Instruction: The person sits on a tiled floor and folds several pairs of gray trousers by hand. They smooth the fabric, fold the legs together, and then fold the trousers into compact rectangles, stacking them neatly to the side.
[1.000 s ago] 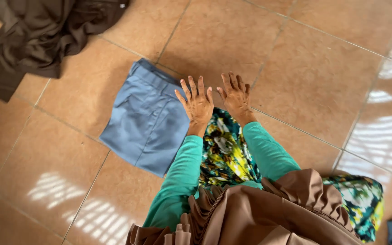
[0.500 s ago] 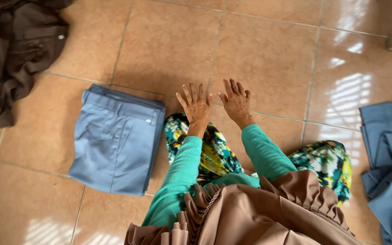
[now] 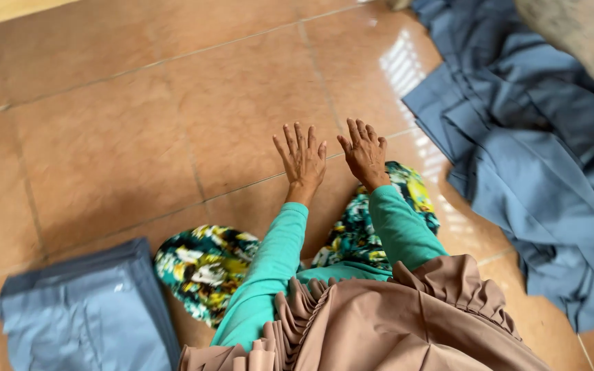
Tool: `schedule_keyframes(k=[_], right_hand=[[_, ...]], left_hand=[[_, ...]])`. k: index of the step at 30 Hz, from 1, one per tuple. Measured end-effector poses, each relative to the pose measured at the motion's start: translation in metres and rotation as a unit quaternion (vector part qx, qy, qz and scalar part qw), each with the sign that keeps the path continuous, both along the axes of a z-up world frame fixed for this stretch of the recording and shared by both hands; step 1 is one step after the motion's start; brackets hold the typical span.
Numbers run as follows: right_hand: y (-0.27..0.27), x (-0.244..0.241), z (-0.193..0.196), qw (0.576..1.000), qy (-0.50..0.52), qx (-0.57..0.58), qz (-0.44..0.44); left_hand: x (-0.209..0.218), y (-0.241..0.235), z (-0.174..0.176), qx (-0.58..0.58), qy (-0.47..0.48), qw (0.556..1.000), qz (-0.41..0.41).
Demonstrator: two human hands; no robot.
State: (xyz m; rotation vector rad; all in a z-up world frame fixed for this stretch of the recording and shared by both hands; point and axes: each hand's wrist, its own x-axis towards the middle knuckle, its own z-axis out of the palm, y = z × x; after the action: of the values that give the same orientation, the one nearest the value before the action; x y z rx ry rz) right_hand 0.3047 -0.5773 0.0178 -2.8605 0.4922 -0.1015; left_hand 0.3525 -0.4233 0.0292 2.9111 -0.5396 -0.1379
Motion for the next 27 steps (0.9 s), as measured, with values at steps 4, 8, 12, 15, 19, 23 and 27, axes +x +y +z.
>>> schedule_keyframes(k=[4, 8, 12, 15, 19, 23, 27], right_hand=[[-0.066, -0.047, -0.014, 0.995, 0.018, -0.008, -0.099], [-0.121, -0.099, -0.028, 0.982, 0.029, -0.007, -0.187], [-0.167, -0.153, -0.062, 0.968, 0.021, -0.012, -0.25], [-0.188, -0.181, -0.071, 0.957, -0.002, -0.068, -0.281], [-0.211, -0.196, -0.051, 0.951, 0.011, -0.11, -0.288], [-0.245, -0.204, -0.075, 0.944, 0.057, -0.086, -0.315], [-0.273, -0.233, -0.16, 0.955, -0.015, -0.085, -0.284]], left_hand=[[-0.025, -0.078, 0.0, -0.014, -0.044, 0.991, -0.123], [-0.061, -0.144, 0.001, -0.066, -0.095, 0.968, -0.222], [-0.098, -0.198, -0.001, -0.07, -0.094, 0.948, -0.296], [-0.123, -0.229, -0.009, -0.098, -0.088, 0.932, -0.338], [-0.145, -0.254, -0.025, -0.093, -0.052, 0.923, -0.37], [-0.151, -0.255, -0.039, -0.128, -0.054, 0.919, -0.368], [-0.151, -0.265, -0.085, -0.07, -0.028, 0.925, -0.372]])
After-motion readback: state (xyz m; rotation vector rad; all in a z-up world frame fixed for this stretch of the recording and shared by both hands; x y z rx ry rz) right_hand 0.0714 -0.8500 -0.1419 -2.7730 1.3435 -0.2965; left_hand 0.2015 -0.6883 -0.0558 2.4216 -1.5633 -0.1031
